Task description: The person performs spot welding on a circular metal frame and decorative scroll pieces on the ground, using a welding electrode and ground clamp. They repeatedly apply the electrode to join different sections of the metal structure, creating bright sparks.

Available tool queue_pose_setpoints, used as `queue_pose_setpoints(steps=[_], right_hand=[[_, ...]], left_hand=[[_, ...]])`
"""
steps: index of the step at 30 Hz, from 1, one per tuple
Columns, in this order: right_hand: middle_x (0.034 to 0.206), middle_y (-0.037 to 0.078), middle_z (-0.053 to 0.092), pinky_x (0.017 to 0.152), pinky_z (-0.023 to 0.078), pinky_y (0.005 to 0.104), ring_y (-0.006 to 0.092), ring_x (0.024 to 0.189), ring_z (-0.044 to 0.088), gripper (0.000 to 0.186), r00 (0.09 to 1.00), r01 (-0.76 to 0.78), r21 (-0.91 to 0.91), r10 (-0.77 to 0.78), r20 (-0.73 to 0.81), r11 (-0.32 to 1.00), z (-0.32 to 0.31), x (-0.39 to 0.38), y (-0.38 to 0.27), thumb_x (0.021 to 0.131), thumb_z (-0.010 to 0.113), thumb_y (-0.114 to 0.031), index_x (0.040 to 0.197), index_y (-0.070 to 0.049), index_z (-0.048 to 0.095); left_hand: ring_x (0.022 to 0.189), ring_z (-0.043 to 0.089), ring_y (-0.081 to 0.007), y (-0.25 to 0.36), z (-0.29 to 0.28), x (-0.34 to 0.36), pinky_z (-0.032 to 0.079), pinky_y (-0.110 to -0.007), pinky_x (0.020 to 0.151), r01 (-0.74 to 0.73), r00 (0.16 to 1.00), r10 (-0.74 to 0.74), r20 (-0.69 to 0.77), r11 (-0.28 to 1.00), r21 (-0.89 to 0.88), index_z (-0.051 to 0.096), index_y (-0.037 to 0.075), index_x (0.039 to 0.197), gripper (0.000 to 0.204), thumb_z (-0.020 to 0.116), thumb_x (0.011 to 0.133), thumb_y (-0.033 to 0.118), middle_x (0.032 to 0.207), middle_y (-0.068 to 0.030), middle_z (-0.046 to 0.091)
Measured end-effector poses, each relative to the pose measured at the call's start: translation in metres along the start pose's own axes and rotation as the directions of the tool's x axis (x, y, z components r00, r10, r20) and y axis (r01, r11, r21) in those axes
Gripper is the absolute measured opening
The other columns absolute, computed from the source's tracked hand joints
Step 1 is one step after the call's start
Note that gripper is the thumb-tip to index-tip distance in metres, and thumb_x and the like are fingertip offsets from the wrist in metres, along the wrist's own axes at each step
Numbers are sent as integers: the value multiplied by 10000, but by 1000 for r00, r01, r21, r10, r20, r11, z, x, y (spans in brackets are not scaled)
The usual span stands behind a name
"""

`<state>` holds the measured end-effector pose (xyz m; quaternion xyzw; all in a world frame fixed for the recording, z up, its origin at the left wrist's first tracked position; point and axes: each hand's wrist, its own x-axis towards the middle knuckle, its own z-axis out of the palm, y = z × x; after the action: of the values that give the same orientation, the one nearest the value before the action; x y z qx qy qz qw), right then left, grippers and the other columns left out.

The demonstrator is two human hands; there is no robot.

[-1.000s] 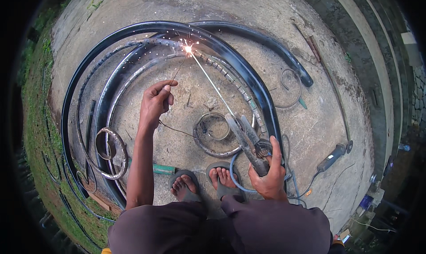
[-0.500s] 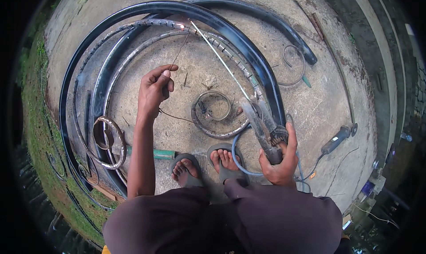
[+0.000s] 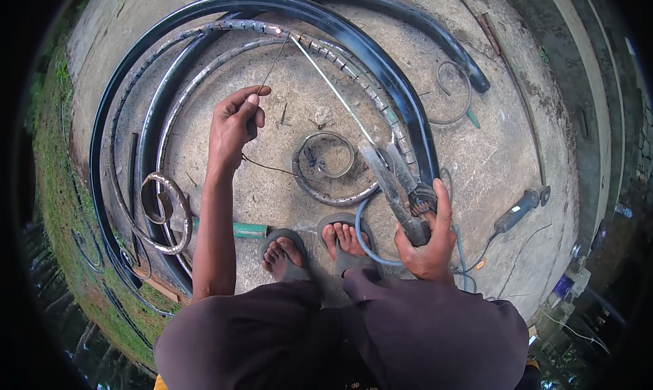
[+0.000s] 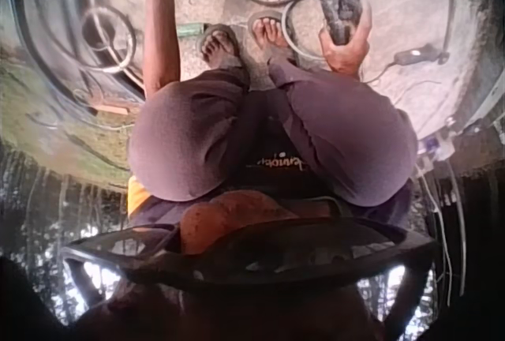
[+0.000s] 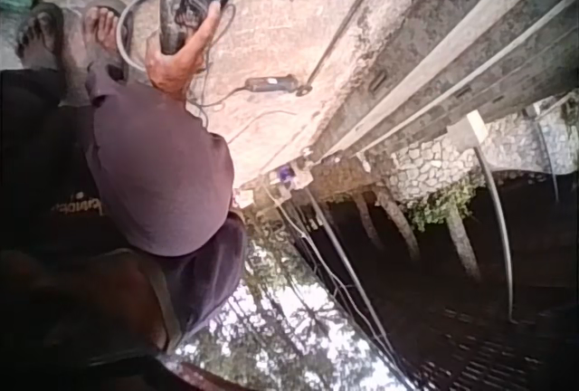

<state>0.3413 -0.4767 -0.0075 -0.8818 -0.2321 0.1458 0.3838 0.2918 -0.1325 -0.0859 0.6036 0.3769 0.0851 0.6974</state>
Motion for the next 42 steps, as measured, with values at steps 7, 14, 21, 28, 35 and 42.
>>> queue_pose_setpoints(steps=[7, 14, 21, 28, 35, 42], right_hand=[[1168, 244, 623, 840, 520, 301, 210, 992, 656, 928, 994, -109, 49, 108, 36, 993, 2, -2, 0, 754, 687, 93, 1544, 15, 206], [1053, 189, 664, 813, 517, 286, 190, 921, 668, 940, 999, 39, -11, -39, 10, 999, 5, 3, 0, 766, 691, 76, 1558, 2, 189], [1068, 213, 678, 815, 518, 288, 207, 947, 682, 944, 998, 47, 9, -48, 35, 999, 5, 8, -4, 775, 706, 57, 1561, -1, 186], [985, 194, 695, 802, 511, 287, 199, 919, 685, 939, 999, 14, 2, -14, 29, 1000, 6, 8, -7, 773, 705, 51, 1560, -7, 195], [985, 188, 692, 800, 507, 284, 185, 906, 678, 942, 999, -30, 17, 29, 36, 999, 5, 6, -7, 768, 699, 57, 1560, -13, 193], [1060, 211, 668, 830, 503, 284, 202, 957, 661, 933, 999, -32, 91, 34, -27, 995, -9, -9, -1, 766, 681, 77, 1555, -13, 193]], left_hand=[[502, 404, -44, -3, 0, 1, 318, -239, 472, 0, 1000, 1, -15, 1000, 17, 695, 10, 1181, 277, 532, 1016, 161, 633, -3, 571], [490, 390, -24, 1, 1, -1, 300, -205, 458, 37, 999, -38, -27, 999, -35, 693, 7, 1161, 257, 512, 1016, 118, 641, 4, 565], [483, 374, -32, -1, 1, 3, 287, -220, 451, 22, 1000, -22, -5, 999, -41, 692, 13, 1166, 256, 519, 1024, 135, 636, 3, 561], [475, 362, -29, -6, 0, 6, 272, -211, 439, 10, 1000, -9, 8, 999, -44, 683, 25, 1181, 250, 523, 1029, 142, 641, 8, 548], [485, 369, -27, 1, 3, 5, 280, -207, 446, 19, 1000, -20, -16, 1000, -19, 685, 32, 1180, 245, 518, 1031, 131, 643, 9, 546], [511, 417, -43, 0, 10, -7, 315, -231, 477, 18, 999, -17, 27, 1000, -18, 699, 25, 1176, 262, 544, 1020, 168, 631, 8, 570]])
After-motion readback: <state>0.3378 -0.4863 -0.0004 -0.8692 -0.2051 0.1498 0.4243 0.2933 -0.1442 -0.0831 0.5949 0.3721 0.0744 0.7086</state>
